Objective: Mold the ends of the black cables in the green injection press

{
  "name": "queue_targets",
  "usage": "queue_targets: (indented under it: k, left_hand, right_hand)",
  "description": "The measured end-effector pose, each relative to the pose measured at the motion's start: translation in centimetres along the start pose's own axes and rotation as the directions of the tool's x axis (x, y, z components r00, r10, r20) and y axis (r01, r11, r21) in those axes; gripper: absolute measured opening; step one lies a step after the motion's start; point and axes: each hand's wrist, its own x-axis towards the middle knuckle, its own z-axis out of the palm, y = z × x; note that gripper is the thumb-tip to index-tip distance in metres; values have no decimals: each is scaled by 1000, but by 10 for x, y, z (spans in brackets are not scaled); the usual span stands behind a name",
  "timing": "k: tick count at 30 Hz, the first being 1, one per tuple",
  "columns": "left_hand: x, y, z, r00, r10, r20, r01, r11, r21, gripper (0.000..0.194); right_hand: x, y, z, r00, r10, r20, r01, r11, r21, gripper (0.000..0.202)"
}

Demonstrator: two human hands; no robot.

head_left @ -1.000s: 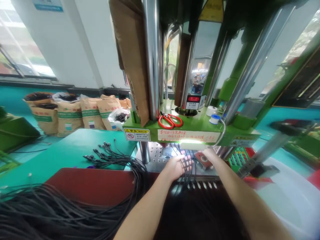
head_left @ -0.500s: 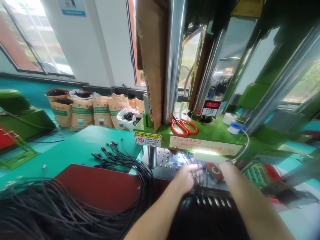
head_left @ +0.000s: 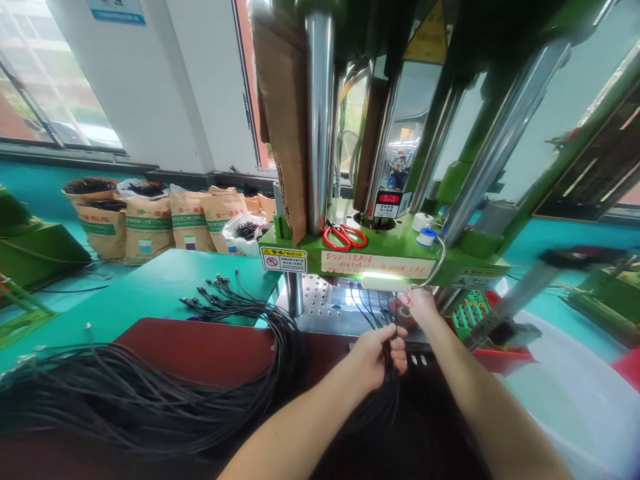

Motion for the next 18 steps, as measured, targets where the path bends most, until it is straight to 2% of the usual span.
queue_targets:
  k: [3, 6, 11, 13, 15, 17, 18]
  left_hand:
    - [-21, -12, 7, 1000, -1, -12, 0, 997, -78, 23]
    - [-43, -33, 5, 1000, -13, 12, 14, 995, -101, 22]
    - [-85, -85, -7, 990, -59, 130, 52, 997, 60, 17]
    - [-106, -95, -9, 986, -58, 156, 38, 991, 131, 18]
    - [-130, -88, -8, 982, -2, 189, -27, 988, 152, 20]
    - [-156, -61, -4, 963, 151, 223, -180, 976, 118, 23]
    - [-170, -40, -1, 937, 272, 220, -297, 951, 87, 24]
  right_hand:
    - [-14, 0, -2, 997, 27, -71, -19, 994, 109, 26]
    - [-29, -3, -2, 992, 59, -108, -38, 982, 186, 19]
    - [-49, -11, -3, 995, 88, -52, -75, 974, 214, 21]
    - [-54, -11, -7, 996, 80, -35, -71, 977, 199, 23]
    - [-58, -10, -14, 997, 70, -38, -62, 983, 173, 21]
    - [-61, -7, -24, 997, 67, -39, -61, 990, 131, 20]
    - [-62, -5, -31, 997, 68, -33, -65, 993, 104, 19]
